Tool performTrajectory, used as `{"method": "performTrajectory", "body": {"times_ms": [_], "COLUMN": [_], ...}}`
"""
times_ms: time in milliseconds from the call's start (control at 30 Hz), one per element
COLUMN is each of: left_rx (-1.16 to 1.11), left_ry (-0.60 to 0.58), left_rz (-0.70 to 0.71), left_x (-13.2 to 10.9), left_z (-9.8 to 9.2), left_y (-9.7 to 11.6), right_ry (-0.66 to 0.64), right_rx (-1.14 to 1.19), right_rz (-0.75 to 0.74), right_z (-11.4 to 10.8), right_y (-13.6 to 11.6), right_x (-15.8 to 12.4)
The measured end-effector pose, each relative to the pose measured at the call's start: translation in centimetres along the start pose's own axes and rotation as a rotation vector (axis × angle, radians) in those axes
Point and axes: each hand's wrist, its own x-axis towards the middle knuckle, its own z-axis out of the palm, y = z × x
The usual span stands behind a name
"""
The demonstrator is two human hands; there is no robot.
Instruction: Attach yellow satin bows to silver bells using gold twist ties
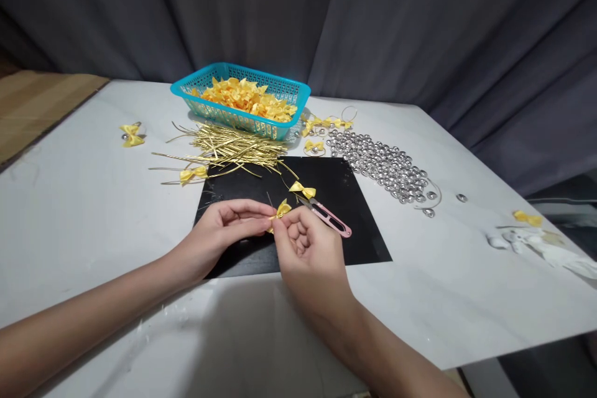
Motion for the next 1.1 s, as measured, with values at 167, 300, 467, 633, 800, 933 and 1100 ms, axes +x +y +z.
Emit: {"method": "performTrajectory", "body": {"times_ms": [167,300,467,633,800,933,1100], "left_rx": [0.038,0.072,0.106,0.099,0.093,0.136,0.200], "left_ry": [-0.003,-0.007,0.023,0.055,0.087,0.125,0.129], "left_rz": [0.007,0.025,0.057,0.063,0.066,0.101,0.107], "left_x": [0.1,0.1,0.0,0.2,0.1,0.1,0.2], "left_z": [0.1,0.1,0.3,0.2,0.2,0.3,0.3], "left_y": [0.2,0.2,0.1,-0.2,-0.1,-0.1,-0.3], "right_ry": [-0.023,-0.027,-0.037,-0.046,-0.063,-0.089,-0.187], "right_rx": [-0.045,-0.153,-0.202,-0.188,-0.197,-0.298,-0.480], "right_rz": [-0.019,-0.049,-0.096,-0.079,-0.090,-0.132,-0.315], "right_z": [-0.1,-0.1,-0.2,-0.3,-0.5,-1.2,-3.5], "right_y": [0.0,0.2,0.5,0.5,0.3,0.3,0.1], "right_x": [-0.1,-0.3,-0.2,-0.1,-0.1,-0.4,0.0]}}
